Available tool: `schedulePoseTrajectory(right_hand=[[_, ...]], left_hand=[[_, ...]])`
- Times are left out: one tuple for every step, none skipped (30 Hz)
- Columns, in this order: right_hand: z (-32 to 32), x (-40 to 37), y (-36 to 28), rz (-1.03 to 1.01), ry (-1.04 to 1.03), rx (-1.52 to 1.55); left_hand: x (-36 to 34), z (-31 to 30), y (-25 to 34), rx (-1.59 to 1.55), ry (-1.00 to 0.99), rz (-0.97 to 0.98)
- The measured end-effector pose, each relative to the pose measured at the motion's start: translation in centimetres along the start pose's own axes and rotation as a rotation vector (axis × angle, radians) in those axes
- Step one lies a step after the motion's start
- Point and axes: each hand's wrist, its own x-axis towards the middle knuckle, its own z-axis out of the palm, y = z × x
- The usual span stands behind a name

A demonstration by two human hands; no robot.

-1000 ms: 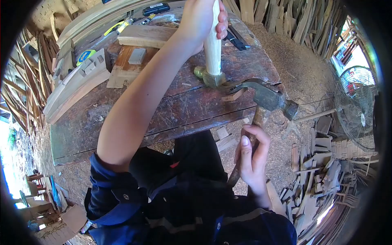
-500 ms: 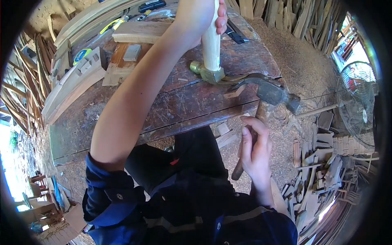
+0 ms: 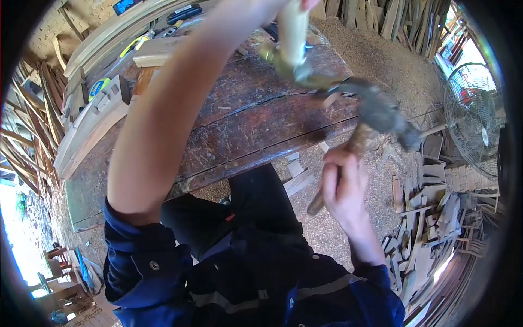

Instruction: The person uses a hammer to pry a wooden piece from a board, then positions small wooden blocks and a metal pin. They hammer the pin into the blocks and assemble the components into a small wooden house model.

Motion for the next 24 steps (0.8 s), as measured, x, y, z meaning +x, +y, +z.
schedulePoseTrajectory(right_hand=[[0.0,-0.9,0.2,0.024,-0.057,-0.001],[0.4,-1.8,0.9,0.029,-0.115,0.02],[0.7,-2.2,1.2,0.019,-0.106,0.013],[0.7,-2.6,1.4,0.015,-0.091,-0.008],[0.5,-2.8,1.4,0.004,-0.092,-0.024],[0.5,-2.6,1.1,0.016,-0.083,0.001],[0.6,-2.3,1.0,0.002,-0.069,-0.001],[0.8,-1.9,0.9,-0.016,-0.049,-0.004],[0.7,-1.5,0.9,-0.029,-0.025,-0.013],[0.4,-1.0,0.8,-0.029,-0.011,-0.009],[0.0,-0.5,0.5,-0.026,-0.004,-0.002],[-0.1,-0.3,0.4,-0.022,0.0,0.007],[0.0,-0.2,0.5,-0.023,0.012,0.022],[0.3,-0.1,0.8,-0.026,0.025,0.038],[0.5,-0.2,1.1,-0.027,0.038,0.053],[1.1,-1.3,1.8,-0.004,0.0,0.081],[1.7,-3.1,1.9,0.025,-0.034,0.067],[2.1,-4.8,2.0,0.044,-0.068,0.051],[2.5,-5.6,2.4,0.051,-0.102,0.037],[2.7,-5.9,2.8,0.019,-0.082,0.027],[2.3,-5.8,2.9,0.012,-0.095,-0.011],[1.7,-5.5,2.4,0.012,-0.123,-0.038],[1.3,-5.6,1.8,0.021,-0.153,-0.059],[1.0,-5.5,1.9,-0.019,-0.241,-0.107]], left_hand=[[-1.0,-0.6,-2.1,-0.07,0.03,-0.072],[-2.1,-1.2,-4.0,-0.14,0.062,-0.139],[-2.5,-1.4,-4.9,-0.212,0.091,-0.21],[-2.3,-0.8,-5.1,-0.202,0.08,-0.199],[-2.4,-0.6,-5.2,-0.194,0.086,-0.188],[-2.8,-0.6,-5.2,-0.176,0.101,-0.182],[-2.7,-0.6,-4.9,-0.169,0.092,-0.175],[-2.2,-0.5,-4.4,-0.161,0.079,-0.162],[-1.7,-0.3,-3.9,-0.158,0.059,-0.15],[-1.4,0.0,-2.6,-0.077,0.032,-0.111],[-1.2,0.5,-1.3,-0.032,0.012,-0.049],[-0.9,1.0,0.1,0.015,-0.004,0.011],[-0.5,1.3,1.3,0.065,-0.018,0.074],[0.0,1.5,2.1,0.044,-0.036,0.077],[-1.0,1.5,2.3,0.042,-0.039,-0.013],[-2.4,1.4,2.4,0.039,-0.045,-0.103],[-3.1,1.3,1.4,0.027,-0.032,-0.157],[-3.7,1.0,-0.6,-0.004,-0.018,-0.239],[-4.4,0.6,-1.9,-0.017,-0.037,-0.295],[-4.8,0.9,-2.3,-0.012,-0.072,-0.326],[-4.8,1.0,-2.8,0.05,-0.169,-0.257],[-4.9,1.2,-3.1,0.106,-0.26,-0.181],[-4.2,2.0,-3.6,0.229,-0.271,-0.203],[-3.7,2.6,-3.7,0.362,-0.291,-0.211]])
